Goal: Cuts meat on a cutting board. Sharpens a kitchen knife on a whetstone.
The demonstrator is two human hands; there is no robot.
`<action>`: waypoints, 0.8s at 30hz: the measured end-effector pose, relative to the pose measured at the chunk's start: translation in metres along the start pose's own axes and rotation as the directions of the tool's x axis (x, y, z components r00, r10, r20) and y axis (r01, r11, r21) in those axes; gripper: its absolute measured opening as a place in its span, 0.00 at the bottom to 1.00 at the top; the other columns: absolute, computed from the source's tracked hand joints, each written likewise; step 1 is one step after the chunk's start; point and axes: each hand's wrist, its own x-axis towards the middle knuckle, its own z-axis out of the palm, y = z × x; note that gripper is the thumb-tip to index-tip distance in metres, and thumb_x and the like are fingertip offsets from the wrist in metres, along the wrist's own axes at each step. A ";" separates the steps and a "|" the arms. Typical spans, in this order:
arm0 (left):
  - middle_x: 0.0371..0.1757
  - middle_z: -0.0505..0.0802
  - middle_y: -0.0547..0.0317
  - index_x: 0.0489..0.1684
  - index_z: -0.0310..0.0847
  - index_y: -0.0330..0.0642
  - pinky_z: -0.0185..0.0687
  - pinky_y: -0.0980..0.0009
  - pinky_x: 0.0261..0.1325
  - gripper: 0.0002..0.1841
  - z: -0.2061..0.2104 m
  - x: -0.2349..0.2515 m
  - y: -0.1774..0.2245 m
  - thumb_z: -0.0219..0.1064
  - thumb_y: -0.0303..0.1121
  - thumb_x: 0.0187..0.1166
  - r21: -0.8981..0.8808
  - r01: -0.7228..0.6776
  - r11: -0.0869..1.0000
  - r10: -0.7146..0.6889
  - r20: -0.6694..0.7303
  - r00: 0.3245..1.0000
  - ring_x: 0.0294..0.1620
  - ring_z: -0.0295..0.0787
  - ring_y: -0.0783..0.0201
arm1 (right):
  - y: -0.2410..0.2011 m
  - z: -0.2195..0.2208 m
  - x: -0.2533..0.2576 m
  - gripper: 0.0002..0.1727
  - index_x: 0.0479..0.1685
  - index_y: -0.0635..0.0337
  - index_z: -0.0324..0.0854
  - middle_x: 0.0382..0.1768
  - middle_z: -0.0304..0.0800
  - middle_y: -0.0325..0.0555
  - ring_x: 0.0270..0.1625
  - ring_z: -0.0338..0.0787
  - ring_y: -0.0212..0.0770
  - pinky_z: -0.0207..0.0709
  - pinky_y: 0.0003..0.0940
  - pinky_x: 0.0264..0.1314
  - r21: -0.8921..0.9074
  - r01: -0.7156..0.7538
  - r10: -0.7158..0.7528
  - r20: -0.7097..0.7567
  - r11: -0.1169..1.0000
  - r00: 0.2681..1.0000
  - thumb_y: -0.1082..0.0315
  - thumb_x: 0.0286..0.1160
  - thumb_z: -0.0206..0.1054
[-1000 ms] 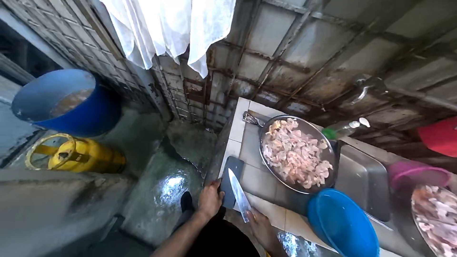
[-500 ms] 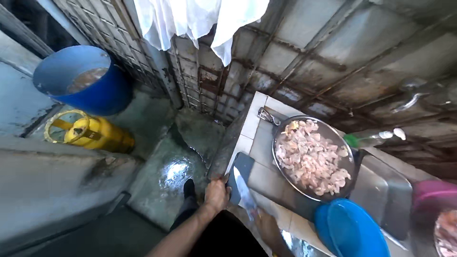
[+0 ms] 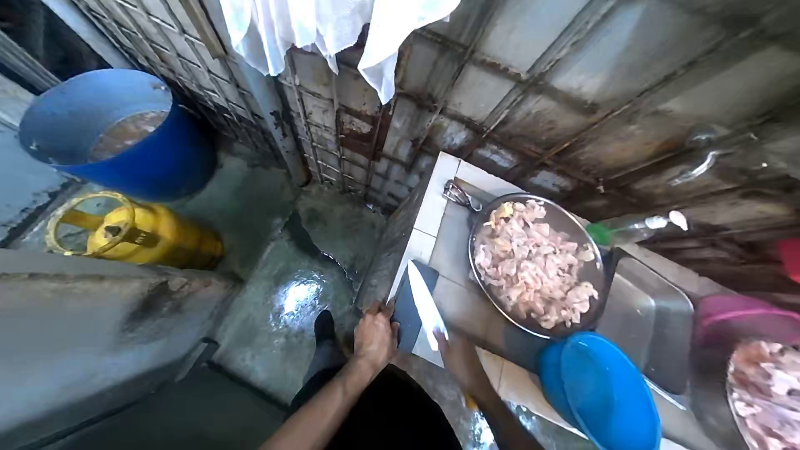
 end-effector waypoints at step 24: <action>0.81 0.79 0.48 0.90 0.66 0.58 0.80 0.49 0.75 0.31 0.012 -0.001 -0.015 0.62 0.47 0.86 -0.071 -0.073 0.995 0.071 -0.041 0.997 0.75 0.83 0.48 | -0.037 -0.047 0.008 0.28 0.84 0.60 0.70 0.61 0.90 0.62 0.59 0.93 0.59 0.84 0.57 0.65 0.030 0.201 -0.182 -0.306 0.979 0.934 0.59 0.88 0.59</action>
